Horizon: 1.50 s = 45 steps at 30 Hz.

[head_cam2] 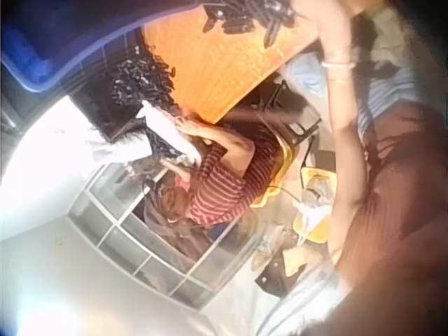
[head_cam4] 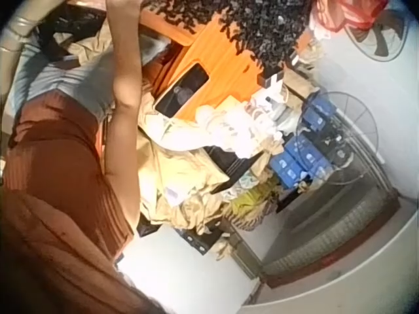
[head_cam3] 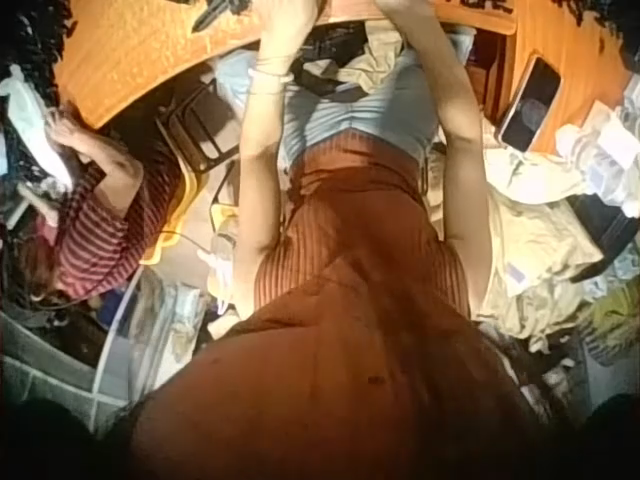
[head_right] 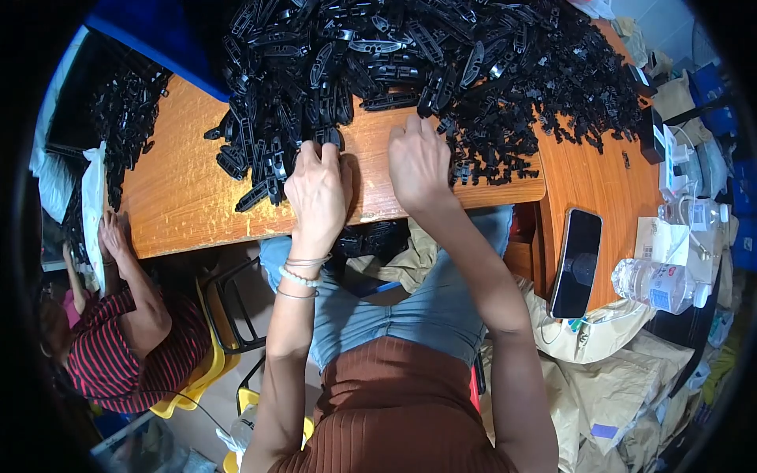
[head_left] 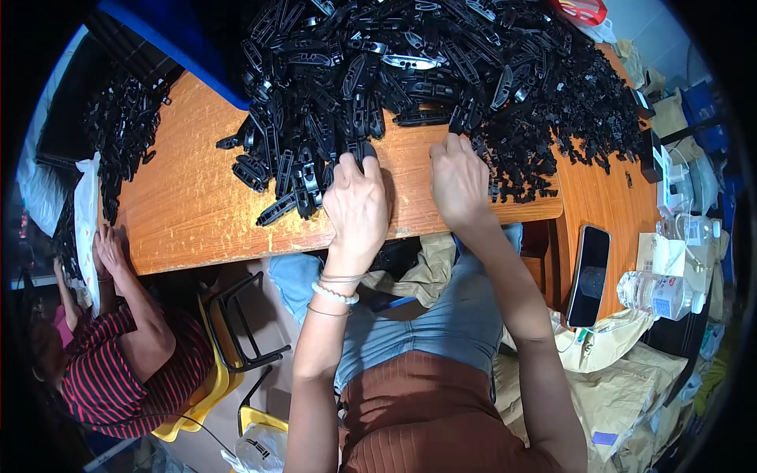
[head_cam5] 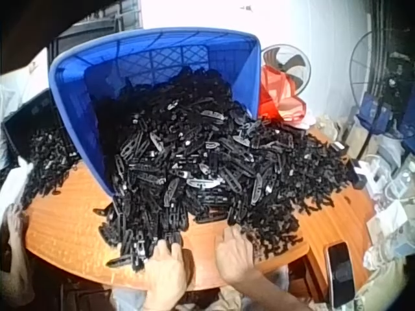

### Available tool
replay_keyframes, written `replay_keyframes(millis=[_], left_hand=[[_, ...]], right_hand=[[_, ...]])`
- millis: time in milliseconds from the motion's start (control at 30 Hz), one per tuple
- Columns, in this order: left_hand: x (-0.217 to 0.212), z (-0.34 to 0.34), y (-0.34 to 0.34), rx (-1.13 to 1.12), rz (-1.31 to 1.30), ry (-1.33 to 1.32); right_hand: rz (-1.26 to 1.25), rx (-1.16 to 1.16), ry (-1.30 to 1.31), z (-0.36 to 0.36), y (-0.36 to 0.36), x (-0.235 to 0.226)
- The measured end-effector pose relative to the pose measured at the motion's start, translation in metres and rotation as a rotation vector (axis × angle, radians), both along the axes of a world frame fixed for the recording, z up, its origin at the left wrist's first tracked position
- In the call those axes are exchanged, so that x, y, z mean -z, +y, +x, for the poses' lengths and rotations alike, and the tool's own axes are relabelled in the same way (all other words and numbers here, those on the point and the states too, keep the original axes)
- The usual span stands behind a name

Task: Assembling small black plastic components by hand at a workbench in a warehouse environment.

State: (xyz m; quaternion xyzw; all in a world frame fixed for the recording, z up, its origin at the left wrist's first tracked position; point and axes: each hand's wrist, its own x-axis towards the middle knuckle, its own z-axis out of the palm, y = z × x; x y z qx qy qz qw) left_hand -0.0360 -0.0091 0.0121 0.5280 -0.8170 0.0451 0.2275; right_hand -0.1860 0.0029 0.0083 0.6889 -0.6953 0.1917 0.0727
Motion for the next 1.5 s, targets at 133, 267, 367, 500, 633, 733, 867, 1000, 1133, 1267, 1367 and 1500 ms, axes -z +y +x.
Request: replay_keyframes(millis=[133,267,367,500,633,733,867,1000,1133,1267,1367,1500], left_hand=[[0.000,0.003,0.016,0.129,0.039,0.191],[0.006,0.003,0.016,0.118,0.013,0.230],[0.009,0.004,0.018,0.156,0.019,0.398],[0.010,0.009,0.031,0.022,0.454,1.084],[0.000,0.009,0.036,0.080,0.713,1.466],[0.000,0.021,0.036,0.106,0.810,1.473],[-0.005,0.024,0.041,0.180,0.849,1.472],[-0.011,0.025,0.047,0.240,0.858,1.409],[-0.021,0.020,0.052,0.262,0.864,1.362],[-0.016,0.017,0.057,0.152,0.989,1.513],[-0.031,-0.004,0.062,0.145,0.880,1.812],[-0.020,0.016,0.059,0.189,1.019,1.285]], right_hand=[[0.032,-0.037,-0.042,0.005,0.007,-0.002],[0.006,-0.065,-0.029,0.001,0.007,-0.003],[0.027,-0.056,-0.048,-0.003,0.009,-0.002],[-0.022,-0.094,-0.060,-0.004,0.014,0.000],[-0.122,-0.228,-0.340,-0.011,0.015,0.004],[-0.019,-0.275,-1.140,-0.015,0.024,-0.001],[0.170,-0.291,-1.725,-0.015,0.036,-0.012],[0.269,-0.235,-1.717,-0.010,0.049,-0.020],[-0.002,-0.361,-1.338,0.001,0.057,-0.023],[0.036,-0.104,-1.731,0.019,0.070,-0.028],[0.056,-0.196,-1.650,0.019,0.071,-0.028],[-0.045,-0.324,-1.389,0.015,0.073,-0.024]])
